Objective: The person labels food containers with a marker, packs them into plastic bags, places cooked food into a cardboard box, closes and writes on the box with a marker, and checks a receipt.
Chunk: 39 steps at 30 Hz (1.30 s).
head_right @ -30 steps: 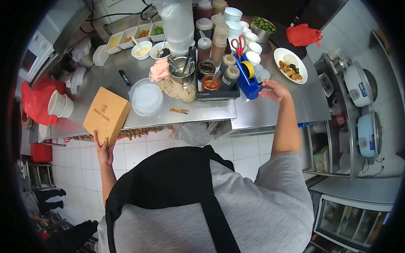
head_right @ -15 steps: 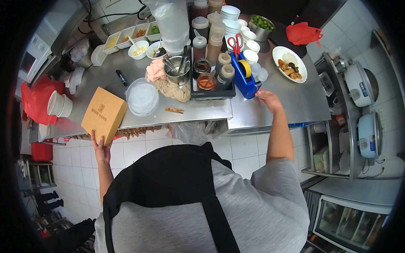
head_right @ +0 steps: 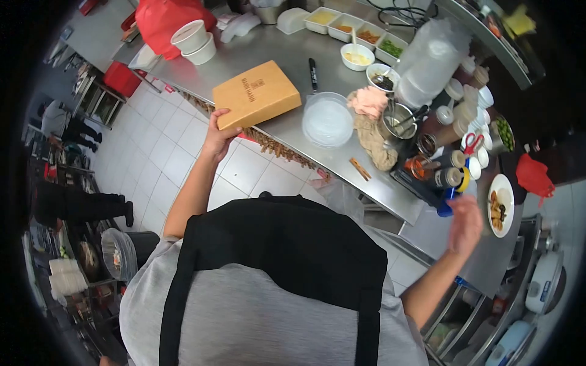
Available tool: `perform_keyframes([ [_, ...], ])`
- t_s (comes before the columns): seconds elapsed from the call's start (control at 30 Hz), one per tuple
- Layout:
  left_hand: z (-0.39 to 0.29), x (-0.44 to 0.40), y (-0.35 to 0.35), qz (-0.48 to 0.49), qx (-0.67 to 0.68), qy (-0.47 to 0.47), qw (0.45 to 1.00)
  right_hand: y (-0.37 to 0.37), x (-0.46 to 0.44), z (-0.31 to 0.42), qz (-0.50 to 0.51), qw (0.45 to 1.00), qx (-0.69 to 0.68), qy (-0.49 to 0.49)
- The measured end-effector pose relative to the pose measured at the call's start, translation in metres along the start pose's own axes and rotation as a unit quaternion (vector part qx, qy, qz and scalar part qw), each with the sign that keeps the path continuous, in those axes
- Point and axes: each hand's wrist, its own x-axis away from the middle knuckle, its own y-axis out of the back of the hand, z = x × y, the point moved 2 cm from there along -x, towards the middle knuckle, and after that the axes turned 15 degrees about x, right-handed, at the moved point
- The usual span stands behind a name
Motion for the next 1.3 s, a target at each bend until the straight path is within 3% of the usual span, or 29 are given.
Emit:
perform_keyframes([
  [0.1,-0.003,0.001,-0.003,-0.014,-0.01,-0.005,1.0,-0.149,-0.051,0.015,0.109,0.98,0.168,0.005],
  [0.17,0.001,-0.002,0.002,-0.001,-0.018,-0.014,1.0,-0.249,-0.066,-0.004,0.207,0.975,0.032,-0.078],
  [0.23,0.001,-0.002,0.003,-0.004,-0.022,-0.023,0.999,-0.33,-0.071,-0.031,0.268,0.96,0.059,-0.053],
  [0.37,-0.004,0.0,-0.004,-0.021,-0.016,-0.014,1.0,-0.412,-0.074,-0.056,0.263,0.957,0.039,-0.12],
  [0.73,-0.014,0.001,-0.006,-0.009,0.019,0.027,0.999,-0.443,-0.072,-0.071,0.168,0.962,-0.016,-0.213],
  [0.8,-0.017,0.001,-0.007,-0.055,0.083,0.07,0.993,-0.443,-0.075,-0.075,0.183,0.959,0.007,-0.215],
  [1.03,-0.016,-0.004,-0.003,-0.059,0.053,0.042,0.996,-0.445,-0.074,-0.075,0.196,0.956,0.044,-0.215],
  [1.3,-0.023,-0.005,-0.009,-0.063,0.014,0.062,0.996,-0.437,-0.09,-0.063,0.269,0.912,0.055,-0.303],
])
